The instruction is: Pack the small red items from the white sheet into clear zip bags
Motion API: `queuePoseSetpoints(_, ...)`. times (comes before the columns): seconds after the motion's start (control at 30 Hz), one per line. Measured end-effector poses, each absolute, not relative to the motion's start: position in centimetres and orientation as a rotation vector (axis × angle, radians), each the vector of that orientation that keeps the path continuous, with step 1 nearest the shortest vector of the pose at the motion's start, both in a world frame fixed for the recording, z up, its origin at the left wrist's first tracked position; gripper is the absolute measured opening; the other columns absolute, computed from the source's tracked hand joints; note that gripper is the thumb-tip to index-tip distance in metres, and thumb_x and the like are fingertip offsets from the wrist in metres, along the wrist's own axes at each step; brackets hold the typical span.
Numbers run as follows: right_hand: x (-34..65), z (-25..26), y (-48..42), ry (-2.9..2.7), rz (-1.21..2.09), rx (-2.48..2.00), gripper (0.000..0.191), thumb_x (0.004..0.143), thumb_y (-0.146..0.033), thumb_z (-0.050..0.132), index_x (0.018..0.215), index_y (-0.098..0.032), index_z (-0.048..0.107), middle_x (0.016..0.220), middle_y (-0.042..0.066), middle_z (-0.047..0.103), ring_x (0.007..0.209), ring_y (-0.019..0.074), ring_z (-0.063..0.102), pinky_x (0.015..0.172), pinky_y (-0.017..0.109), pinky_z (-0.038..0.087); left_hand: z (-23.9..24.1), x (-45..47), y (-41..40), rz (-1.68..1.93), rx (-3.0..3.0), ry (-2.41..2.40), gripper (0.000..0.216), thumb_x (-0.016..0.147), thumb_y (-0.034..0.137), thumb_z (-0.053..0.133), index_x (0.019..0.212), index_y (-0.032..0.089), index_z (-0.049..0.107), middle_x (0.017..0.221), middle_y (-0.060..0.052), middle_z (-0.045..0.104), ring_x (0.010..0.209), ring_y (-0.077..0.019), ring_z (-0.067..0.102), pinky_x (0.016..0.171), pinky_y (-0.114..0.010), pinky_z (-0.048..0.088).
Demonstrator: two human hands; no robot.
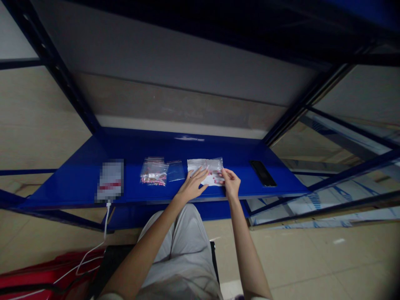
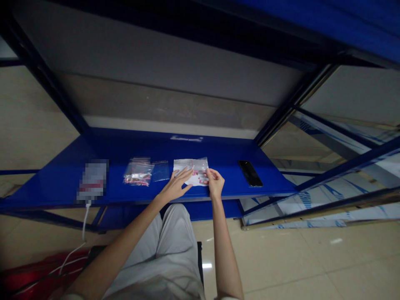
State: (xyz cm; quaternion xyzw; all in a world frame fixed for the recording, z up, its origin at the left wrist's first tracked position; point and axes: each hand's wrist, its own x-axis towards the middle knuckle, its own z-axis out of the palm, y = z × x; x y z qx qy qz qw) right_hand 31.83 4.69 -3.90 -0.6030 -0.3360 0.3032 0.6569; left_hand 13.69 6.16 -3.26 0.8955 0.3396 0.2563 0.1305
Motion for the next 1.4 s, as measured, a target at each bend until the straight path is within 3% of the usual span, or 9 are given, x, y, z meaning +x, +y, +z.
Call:
queuePoseSetpoints(0.2, 31.7, -3.8, 4.7, -0.786, 0.696, -1.331, 0.045, 0.065, -0.049, 0.064, 0.094, -0.015, 0.061, 0.081, 0.007, 0.068, 0.072, 0.0214, 0.065, 0.038, 0.021, 0.050, -3.3, 13.7, 6.2, 0.747, 2.603, 0.972, 0.051, 0.085, 0.035, 0.043, 0.133, 0.023, 0.030, 0.139, -0.007, 0.036, 0.131, -0.0190, 0.025, 0.104, -0.043, 0.021)
queuePoseSetpoints(0.43, 31.5, -3.8, 4.6, -0.828, 0.754, -1.328, 0.046, 0.057, -0.042, 0.073, 0.093, -0.013, 0.064, 0.086, 0.010, 0.068, 0.077, 0.0248, 0.065, 0.040, 0.023, 0.051, -3.3, 13.7, 6.2, 0.747, 2.606, 0.982, 0.050, 0.085, 0.034, 0.043, 0.133, 0.023, 0.032, 0.139, -0.006, 0.036, 0.131, -0.0186, 0.025, 0.104, -0.043, 0.021)
queuePoseSetpoints(0.6, 31.6, -4.0, 4.6, -0.828, 0.715, -1.332, 0.045, 0.061, -0.044, 0.069, 0.094, -0.014, 0.063, 0.087, 0.010, 0.067, 0.081, 0.0251, 0.064, 0.042, 0.023, 0.052, -3.0, 13.7, 6.1, 0.749, 2.599, 0.984, 0.048, 0.084, 0.033, 0.045, 0.131, 0.027, 0.034, 0.139, -0.004, 0.035, 0.131, -0.0194, 0.025, 0.104, -0.045, 0.021)
queuePoseSetpoints(1.2, 31.5, -3.7, 4.5, -0.964, 0.578, -1.331, 0.040, 0.071, -0.046, 0.058, 0.099, -0.017, 0.054, 0.098, 0.009, 0.062, 0.092, 0.0228, 0.059, 0.047, 0.021, 0.050, -2.8, 13.8, 5.8, 0.767, 2.620, 1.010, 0.038, 0.082, 0.032, 0.046, 0.119, 0.024, 0.049, 0.138, -0.005, 0.038, 0.130, -0.0212, 0.026, 0.103, -0.046, 0.022)
queuePoseSetpoints(1.4, 31.1, -3.4, 4.3, -0.918, 0.620, -1.296, 0.043, 0.075, -0.048, 0.052, 0.107, -0.021, 0.044, 0.105, 0.009, 0.061, 0.095, 0.0224, 0.059, 0.052, 0.023, 0.052, -2.3, 13.7, 5.5, 0.834, 2.595, 1.026, 0.037, 0.078, 0.028, 0.049, 0.114, 0.020, 0.054, 0.137, -0.008, 0.038, 0.131, -0.0223, 0.025, 0.103, -0.043, 0.023)
